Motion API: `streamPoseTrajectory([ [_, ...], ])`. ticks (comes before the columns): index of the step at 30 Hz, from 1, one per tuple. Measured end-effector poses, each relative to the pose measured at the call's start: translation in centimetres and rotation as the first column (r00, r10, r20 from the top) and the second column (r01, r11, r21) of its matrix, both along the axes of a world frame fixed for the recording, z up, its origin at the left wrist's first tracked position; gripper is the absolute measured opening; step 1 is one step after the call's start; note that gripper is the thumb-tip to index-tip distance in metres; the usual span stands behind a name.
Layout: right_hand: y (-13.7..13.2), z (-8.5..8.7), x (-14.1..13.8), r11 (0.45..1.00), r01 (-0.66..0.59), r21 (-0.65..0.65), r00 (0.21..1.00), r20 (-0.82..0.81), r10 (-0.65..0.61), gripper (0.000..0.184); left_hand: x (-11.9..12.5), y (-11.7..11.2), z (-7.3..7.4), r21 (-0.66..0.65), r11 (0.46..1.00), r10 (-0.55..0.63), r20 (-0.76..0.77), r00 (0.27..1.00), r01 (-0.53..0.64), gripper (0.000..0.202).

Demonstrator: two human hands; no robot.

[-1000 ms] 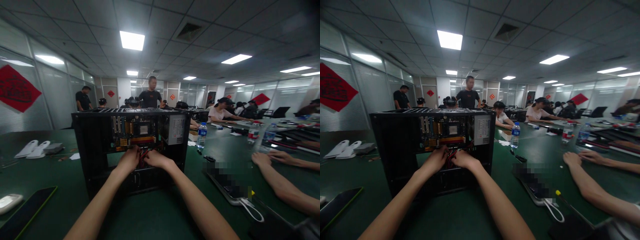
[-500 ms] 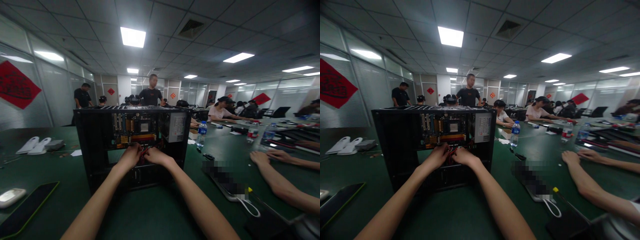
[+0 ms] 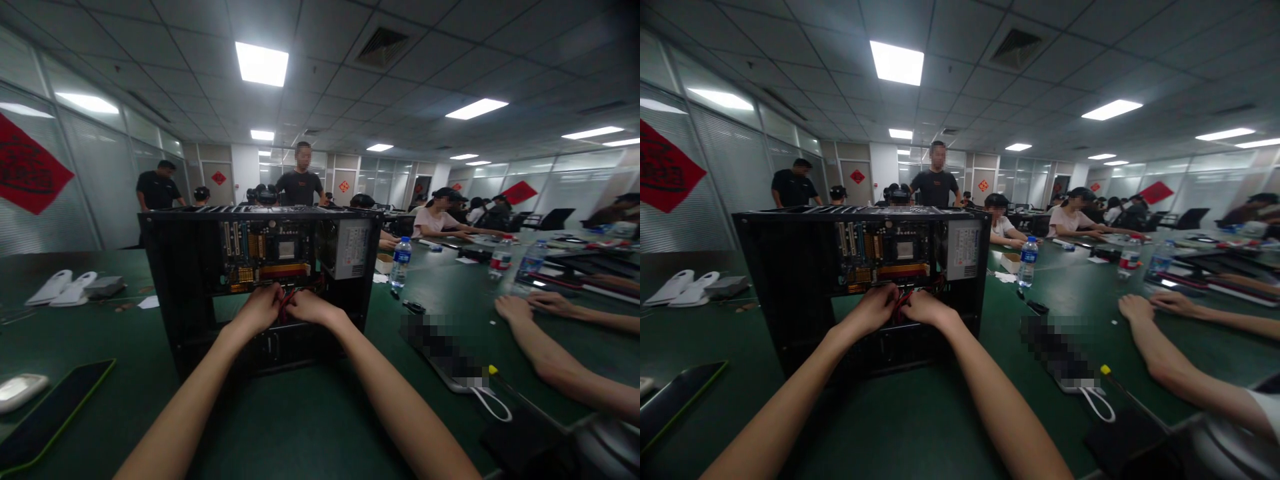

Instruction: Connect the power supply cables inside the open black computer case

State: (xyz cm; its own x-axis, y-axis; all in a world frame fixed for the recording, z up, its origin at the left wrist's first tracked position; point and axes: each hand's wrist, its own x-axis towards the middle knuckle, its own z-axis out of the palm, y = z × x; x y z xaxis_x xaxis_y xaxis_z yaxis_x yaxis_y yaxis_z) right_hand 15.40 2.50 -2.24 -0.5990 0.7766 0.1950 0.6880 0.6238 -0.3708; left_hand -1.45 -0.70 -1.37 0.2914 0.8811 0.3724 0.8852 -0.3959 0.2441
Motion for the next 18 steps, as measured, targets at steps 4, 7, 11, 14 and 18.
streamPoseTrajectory([
  [4, 0.0, 0.0, 0.1, 1.000, -0.015, -0.026, 1.000, 0.009, 0.015, 0.024, 0.0, -0.1, 0.3, -0.023, 1.000, -0.012, 0.009, 1.000, 0.012, 0.013],
  [7, 0.4, -0.2, 0.3, 0.995, -0.074, -0.074, 0.997, -0.010, 0.074, 0.019, 0.0, -0.2, 0.4, -0.060, 0.996, -0.059, 0.002, 0.998, 0.059, 0.011],
  [11, 0.4, -0.2, 0.4, 0.996, -0.015, -0.088, 1.000, -0.013, 0.014, 0.022, 0.6, -1.8, 0.7, -0.028, 0.999, 0.020, -0.077, 0.997, -0.022, 0.016],
  [14, 0.0, 0.1, 0.6, 0.996, 0.075, -0.055, 0.997, 0.013, -0.074, 0.034, 0.5, -4.9, 2.1, 0.068, 0.992, 0.121, -0.187, 0.975, -0.110, 0.025],
  [18, -0.6, 0.6, 0.7, 0.995, 0.101, -0.021, 0.995, 0.026, -0.101, 0.035, -5.1, -10.4, 4.5, -0.044, 0.978, 0.194, -0.148, 0.970, -0.203, 0.028],
])
